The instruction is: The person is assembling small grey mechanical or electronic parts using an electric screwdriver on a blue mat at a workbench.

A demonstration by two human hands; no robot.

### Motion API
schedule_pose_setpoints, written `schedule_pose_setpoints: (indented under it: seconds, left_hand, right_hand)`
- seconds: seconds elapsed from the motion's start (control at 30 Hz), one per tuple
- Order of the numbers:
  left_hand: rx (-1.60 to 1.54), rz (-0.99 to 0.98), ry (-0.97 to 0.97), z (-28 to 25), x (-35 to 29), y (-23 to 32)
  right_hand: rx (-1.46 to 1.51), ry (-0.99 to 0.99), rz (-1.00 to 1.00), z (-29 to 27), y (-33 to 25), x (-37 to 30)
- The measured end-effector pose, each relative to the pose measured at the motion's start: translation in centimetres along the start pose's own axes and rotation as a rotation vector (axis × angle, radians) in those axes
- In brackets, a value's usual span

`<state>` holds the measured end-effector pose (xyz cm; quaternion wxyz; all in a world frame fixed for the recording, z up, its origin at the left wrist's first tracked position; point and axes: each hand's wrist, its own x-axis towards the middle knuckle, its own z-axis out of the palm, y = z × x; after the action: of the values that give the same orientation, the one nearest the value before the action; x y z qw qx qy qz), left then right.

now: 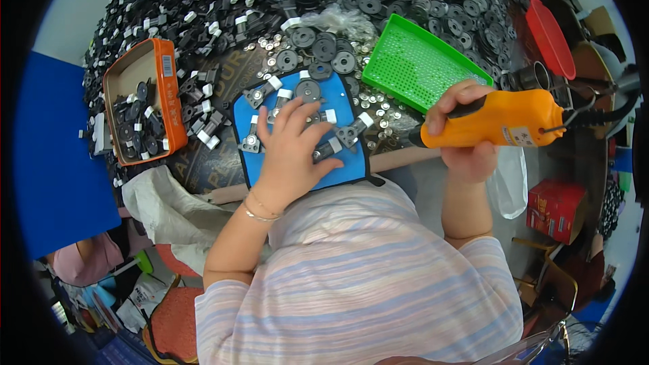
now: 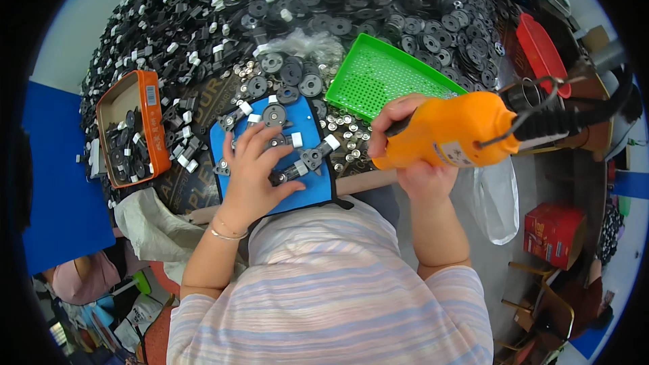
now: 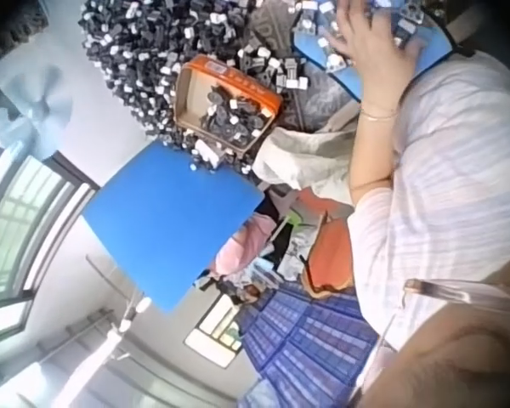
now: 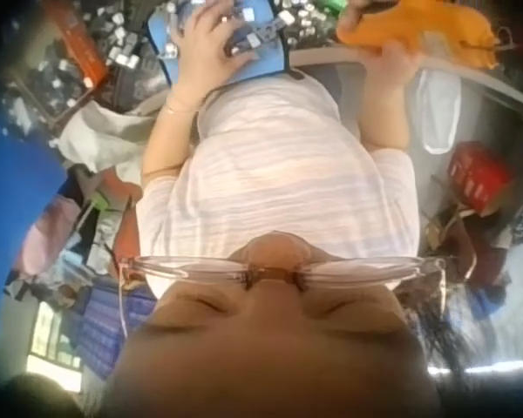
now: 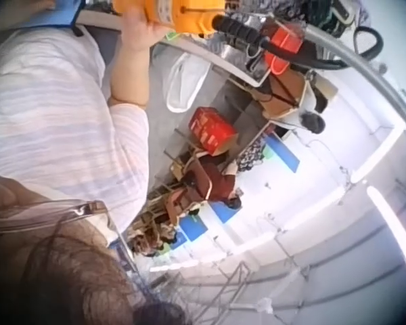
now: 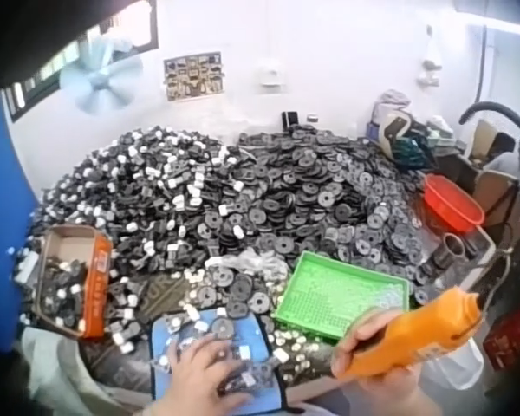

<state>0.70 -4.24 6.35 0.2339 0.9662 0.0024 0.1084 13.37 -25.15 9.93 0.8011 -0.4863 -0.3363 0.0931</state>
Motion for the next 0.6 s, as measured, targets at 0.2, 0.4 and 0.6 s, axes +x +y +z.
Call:
schedule_pose_setpoints:
  seconds: [0.2, 0.4, 0.6]
  left_hand:
    - [-0.023, -0.096, -0.048, -1.3, -3.0, -1.9]
    - [0.022, -0.124, 0.077, -2.8, -3.9, -3.4]
    - [0.019, -0.177, 0.125, -4.3, -5.2, -6.3]
  right_hand:
    - [0.152, -0.192, -0.030, 3.6, 1.8, 0.6]
    - [0.148, -0.217, -0.025, 7.0, 3.5, 1.1]
    - [0.245, -0.169, 0.007, 7.9, 3.9, 1.9]
